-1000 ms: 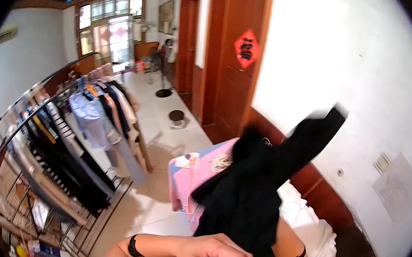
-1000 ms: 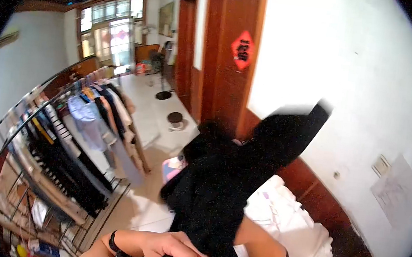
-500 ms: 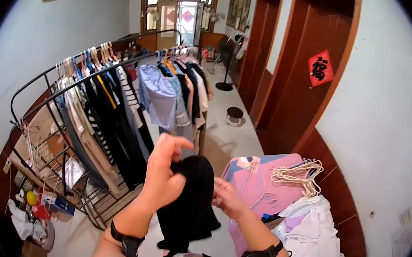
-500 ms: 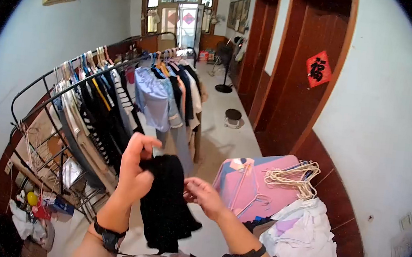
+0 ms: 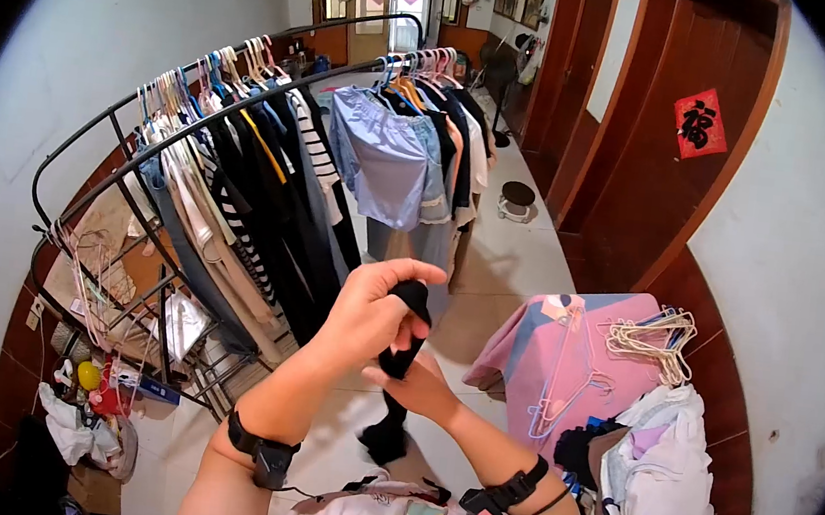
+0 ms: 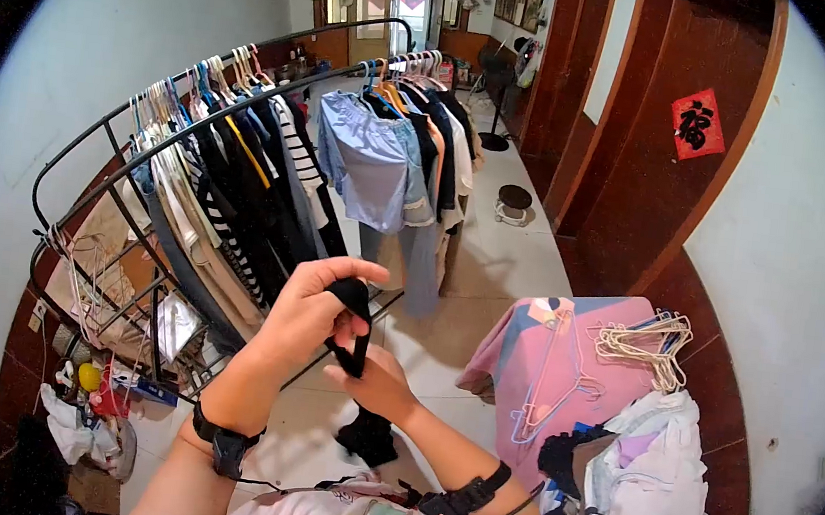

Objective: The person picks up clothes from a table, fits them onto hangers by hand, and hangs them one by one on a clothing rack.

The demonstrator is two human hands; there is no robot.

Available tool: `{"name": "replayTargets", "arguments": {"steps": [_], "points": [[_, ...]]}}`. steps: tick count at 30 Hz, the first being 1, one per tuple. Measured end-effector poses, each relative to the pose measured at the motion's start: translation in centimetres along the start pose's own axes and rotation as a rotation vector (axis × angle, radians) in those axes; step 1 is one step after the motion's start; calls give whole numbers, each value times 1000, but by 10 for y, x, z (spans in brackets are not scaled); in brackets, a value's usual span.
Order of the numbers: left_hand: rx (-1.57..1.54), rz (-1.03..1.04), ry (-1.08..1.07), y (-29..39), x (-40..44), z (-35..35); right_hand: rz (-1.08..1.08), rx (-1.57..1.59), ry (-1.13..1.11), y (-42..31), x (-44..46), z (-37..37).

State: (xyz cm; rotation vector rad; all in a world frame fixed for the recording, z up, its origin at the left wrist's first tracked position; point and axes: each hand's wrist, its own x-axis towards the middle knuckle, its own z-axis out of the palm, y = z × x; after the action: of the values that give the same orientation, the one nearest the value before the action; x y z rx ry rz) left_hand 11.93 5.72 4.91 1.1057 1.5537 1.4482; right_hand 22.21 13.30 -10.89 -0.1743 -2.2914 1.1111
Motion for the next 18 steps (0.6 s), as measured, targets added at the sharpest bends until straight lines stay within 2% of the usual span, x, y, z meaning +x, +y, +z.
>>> {"name": "replayTargets", "arguments": {"steps": [2, 4, 7, 11, 13, 16, 18], "points": [[-209, 69, 25, 11, -6, -15, 254, 2, -75, 19, 0, 17], [-211, 215, 110, 29, -10, -35, 334, -33, 66, 32, 1, 30], [-190, 361, 186, 49, -11, -70, 279, 94, 167, 59, -6, 30], [-153, 481, 277, 64, -12, -97, 223, 2, 244, 62, -9, 14], [-159, 513, 337, 67, -13, -111, 463, 108, 116, 79, -12, 4], [-157, 502, 400, 72, -15, -118, 351, -31, 231, 103, -13, -14], [-113, 534, 380, 74, -18, -120, 403, -149, 278, 86, -4, -37]]}}
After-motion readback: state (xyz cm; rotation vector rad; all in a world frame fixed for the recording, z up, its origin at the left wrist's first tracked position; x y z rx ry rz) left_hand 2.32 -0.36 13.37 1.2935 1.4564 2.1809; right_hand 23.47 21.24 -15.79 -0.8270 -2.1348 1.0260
